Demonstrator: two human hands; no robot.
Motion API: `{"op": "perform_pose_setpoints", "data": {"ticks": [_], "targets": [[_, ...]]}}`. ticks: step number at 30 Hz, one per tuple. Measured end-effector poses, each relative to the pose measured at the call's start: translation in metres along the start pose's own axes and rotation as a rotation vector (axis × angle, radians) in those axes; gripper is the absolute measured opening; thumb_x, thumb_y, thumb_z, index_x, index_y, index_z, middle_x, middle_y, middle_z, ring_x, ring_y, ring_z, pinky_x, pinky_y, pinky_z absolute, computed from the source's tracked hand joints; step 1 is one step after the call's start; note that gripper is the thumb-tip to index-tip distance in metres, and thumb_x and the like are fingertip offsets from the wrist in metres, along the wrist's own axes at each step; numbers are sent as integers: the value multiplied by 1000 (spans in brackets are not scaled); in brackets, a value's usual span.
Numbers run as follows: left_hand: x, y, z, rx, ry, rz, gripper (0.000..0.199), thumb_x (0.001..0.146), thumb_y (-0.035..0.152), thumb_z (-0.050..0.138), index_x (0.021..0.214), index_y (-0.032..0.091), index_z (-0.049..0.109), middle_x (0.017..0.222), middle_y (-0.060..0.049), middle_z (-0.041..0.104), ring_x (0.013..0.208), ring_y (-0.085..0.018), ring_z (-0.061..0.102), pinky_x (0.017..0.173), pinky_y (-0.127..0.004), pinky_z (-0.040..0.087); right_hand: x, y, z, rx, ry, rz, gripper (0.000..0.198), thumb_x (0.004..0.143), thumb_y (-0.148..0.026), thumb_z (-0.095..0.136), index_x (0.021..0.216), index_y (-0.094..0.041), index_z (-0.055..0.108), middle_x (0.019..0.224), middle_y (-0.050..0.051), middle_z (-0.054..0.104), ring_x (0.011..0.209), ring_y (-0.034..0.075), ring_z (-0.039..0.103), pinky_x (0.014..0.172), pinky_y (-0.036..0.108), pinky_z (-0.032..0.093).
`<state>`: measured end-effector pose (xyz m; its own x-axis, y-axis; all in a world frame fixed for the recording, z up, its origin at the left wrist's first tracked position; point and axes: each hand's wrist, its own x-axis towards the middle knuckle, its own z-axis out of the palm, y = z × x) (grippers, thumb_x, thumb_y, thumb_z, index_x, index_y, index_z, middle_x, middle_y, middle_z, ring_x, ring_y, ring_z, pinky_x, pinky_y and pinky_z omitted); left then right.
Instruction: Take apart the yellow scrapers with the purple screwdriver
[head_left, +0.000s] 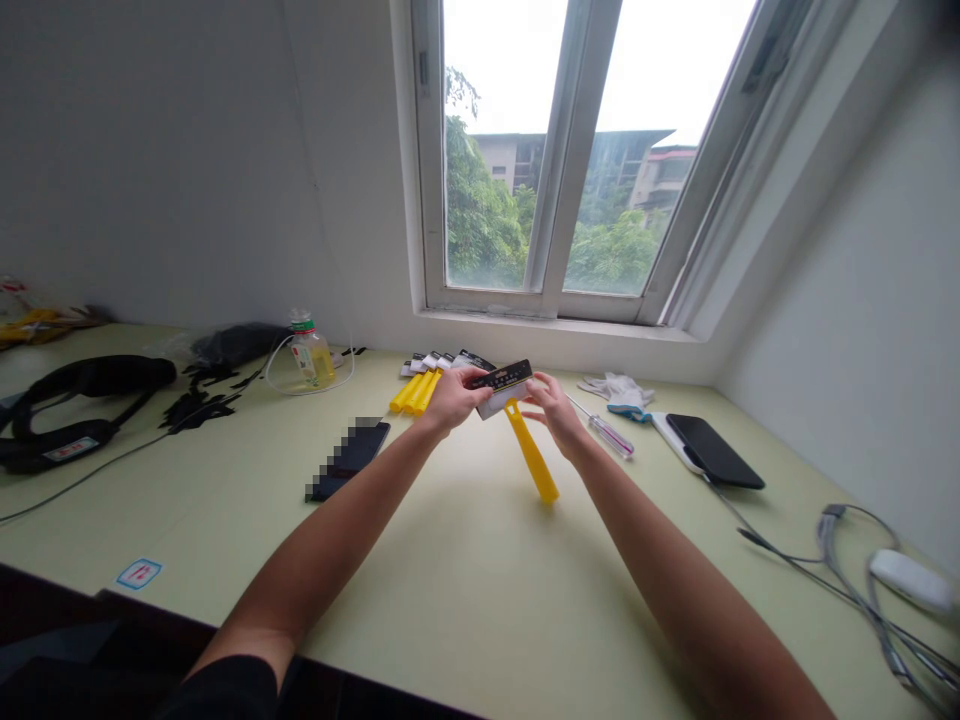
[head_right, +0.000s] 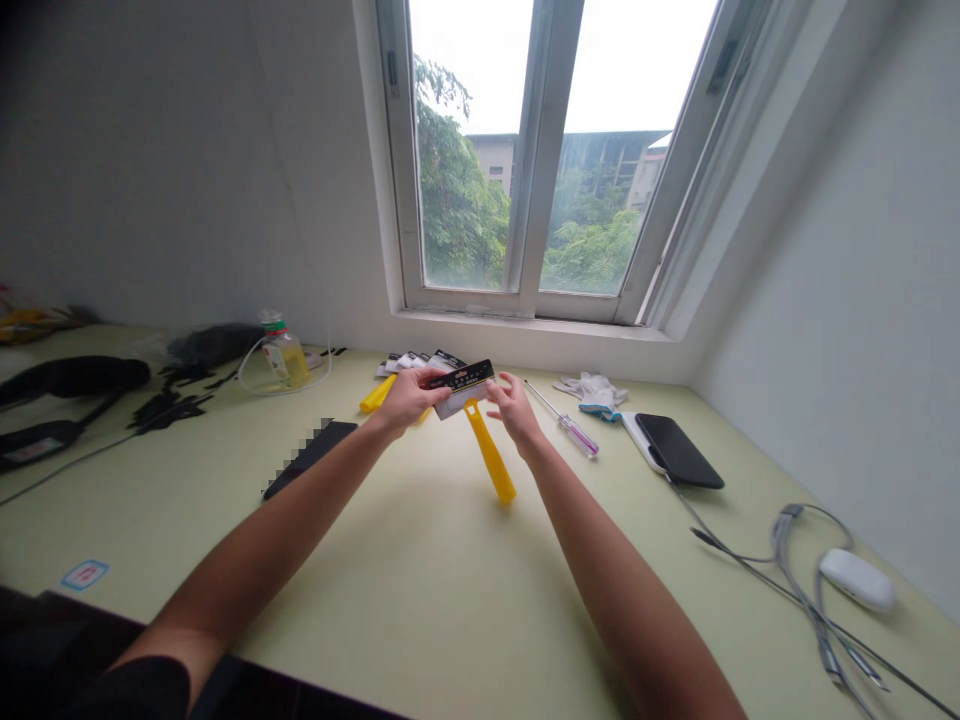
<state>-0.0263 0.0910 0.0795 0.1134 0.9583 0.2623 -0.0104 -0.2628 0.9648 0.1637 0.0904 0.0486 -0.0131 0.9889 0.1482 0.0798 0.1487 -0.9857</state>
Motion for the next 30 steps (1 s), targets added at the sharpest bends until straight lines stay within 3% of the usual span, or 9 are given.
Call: {"op": "perform_pose_setpoints", "data": {"ticks": [4, 9, 13, 20, 25, 30], "targets": [[8, -12, -11, -44, 86, -34, 42, 66, 7, 71, 107, 14, 66, 87, -6, 71, 72, -16, 67, 64, -25, 53, -17, 10, 5, -27, -440, 195, 42, 77, -47, 68, 107, -18, 60, 94, 10, 69, 79, 22, 68, 67, 34, 55], [17, -34, -23, -46, 154, -81, 34, 59, 6, 75, 92, 12, 68, 86, -8, 70, 65, -16, 66, 59, -26, 53, -20, 23, 17, -111, -563, 229, 30, 79, -43, 67, 93, -18, 57, 67, -1, 59, 52, 11, 55, 48, 24, 46], [23, -44, -34, -38, 230, -103, 29, 58, 10, 77, 84, 12, 67, 82, -8, 69, 65, -16, 65, 58, -27, 53, -20, 21, 23, -204, -573, 210, 24, 81, -40, 64, 84, -19, 54, 57, -4, 52, 45, 9, 48, 42, 22, 42], [56, -50, -52, 64, 393, -84, 25, 63, 18, 77, 85, 14, 67, 86, -7, 68, 76, -16, 65, 68, -27, 53, -28, 18, 28, -342, -528, 178, 26, 82, -44, 61, 90, -19, 56, 73, 1, 63, 53, 12, 58, 44, 23, 44], [97, -49, -40, 214, 472, -66, 25, 67, 14, 73, 91, 15, 67, 96, -7, 67, 87, -18, 64, 78, -29, 51, -16, 24, 46, -545, -375, 99, 28, 86, -46, 56, 85, -18, 59, 84, 6, 68, 68, 16, 64, 58, 26, 48], [126, -47, -15, 293, 369, -48, 9, 71, 13, 74, 77, 15, 68, 86, -9, 68, 94, -24, 63, 89, -37, 48, 3, 28, 71, -796, -263, 97, 40, 91, -51, 51, 81, -15, 65, 88, 9, 69, 84, 22, 65, 76, 35, 50]]}}
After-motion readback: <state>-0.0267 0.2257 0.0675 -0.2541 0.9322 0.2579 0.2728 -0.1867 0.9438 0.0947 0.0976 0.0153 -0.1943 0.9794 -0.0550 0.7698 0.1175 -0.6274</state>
